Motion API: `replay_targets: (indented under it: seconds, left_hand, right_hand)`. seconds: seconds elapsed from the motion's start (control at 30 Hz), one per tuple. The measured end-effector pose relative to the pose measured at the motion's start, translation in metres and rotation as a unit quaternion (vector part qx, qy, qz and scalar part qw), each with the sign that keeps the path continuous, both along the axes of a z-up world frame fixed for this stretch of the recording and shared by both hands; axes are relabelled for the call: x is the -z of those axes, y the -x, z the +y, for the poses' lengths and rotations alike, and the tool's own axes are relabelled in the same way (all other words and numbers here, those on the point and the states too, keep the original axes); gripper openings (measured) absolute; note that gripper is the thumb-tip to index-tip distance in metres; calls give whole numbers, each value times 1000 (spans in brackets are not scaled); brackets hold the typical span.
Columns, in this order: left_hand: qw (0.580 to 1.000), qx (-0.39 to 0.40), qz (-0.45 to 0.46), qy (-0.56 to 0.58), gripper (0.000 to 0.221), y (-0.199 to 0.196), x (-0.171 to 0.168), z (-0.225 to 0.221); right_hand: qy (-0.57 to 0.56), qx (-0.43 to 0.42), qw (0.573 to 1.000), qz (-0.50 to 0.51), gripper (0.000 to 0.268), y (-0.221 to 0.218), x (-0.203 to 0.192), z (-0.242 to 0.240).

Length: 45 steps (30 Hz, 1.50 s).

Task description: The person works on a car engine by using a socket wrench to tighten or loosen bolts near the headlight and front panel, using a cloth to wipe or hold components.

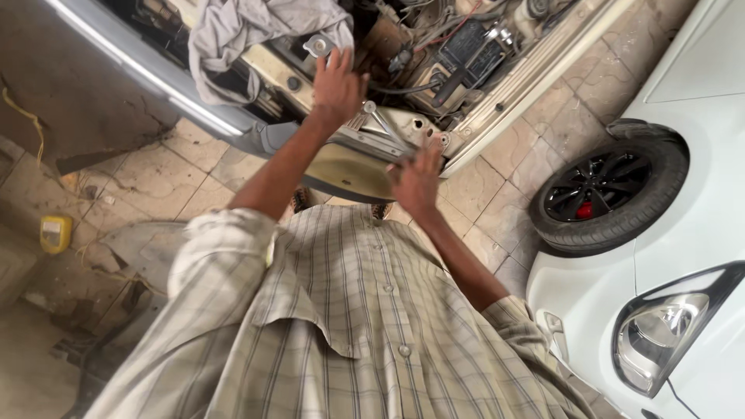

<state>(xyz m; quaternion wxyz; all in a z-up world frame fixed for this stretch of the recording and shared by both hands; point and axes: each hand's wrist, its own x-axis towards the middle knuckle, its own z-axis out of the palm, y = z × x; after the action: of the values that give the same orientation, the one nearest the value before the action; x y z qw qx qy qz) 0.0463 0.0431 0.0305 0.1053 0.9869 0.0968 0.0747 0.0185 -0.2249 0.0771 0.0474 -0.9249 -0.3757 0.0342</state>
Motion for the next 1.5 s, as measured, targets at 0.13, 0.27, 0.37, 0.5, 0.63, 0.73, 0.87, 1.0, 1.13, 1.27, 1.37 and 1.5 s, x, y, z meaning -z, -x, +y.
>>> replay_targets:
  seconds: [0.13,0.27,0.37,0.5,0.63,0.73,0.87,1.0,1.13,1.27,1.37,1.5]
  left_hand:
    - [992,-11,68,102,63,37,23,2]
    - [986,-55,-111,115,51,64,67,-27]
    - [952,-168,-133,217,42,65,109,-74]
    - [882,10,-141,449,40,62,129,-109]
    - [869,184,130,441,52,48,106,-141]
    - [839,221,235,438,51,71,76,-122]
    - [779,216,369,458,48,113,-35,-65]
    - [924,119,151,331,45,70,-83,-32]
    - [992,75,61,83,43,19,-57,-44]
    - [988,54,144,28,51,-3,-43,-38]
    - [993,17,101,60,68,11,-35,-31]
    - [981,-22,163,98,70,27,-1,-39]
  right_hand:
    - [-111,98,988,45,51,-65,33,-7]
    - [-162,126,979,11,54,-128,65,53]
    - [-283,98,954,21,60,-159,91,112]
    - [-123,84,982,116,28,-160,96,211]
    - [-168,-82,963,193,33,-97,92,240]
    - [-55,-194,967,154,32,-59,75,201]
    - [-23,-301,943,140,26,-13,39,148]
    - [-197,-276,927,162,46,-9,22,95]
    - [-35,-197,965,172,35,17,-3,60]
    - [14,-96,985,145,17,8,-31,39]
    - [-51,21,994,92,28,-9,-20,25]
    - [-108,74,991,5,48,-59,5,32]
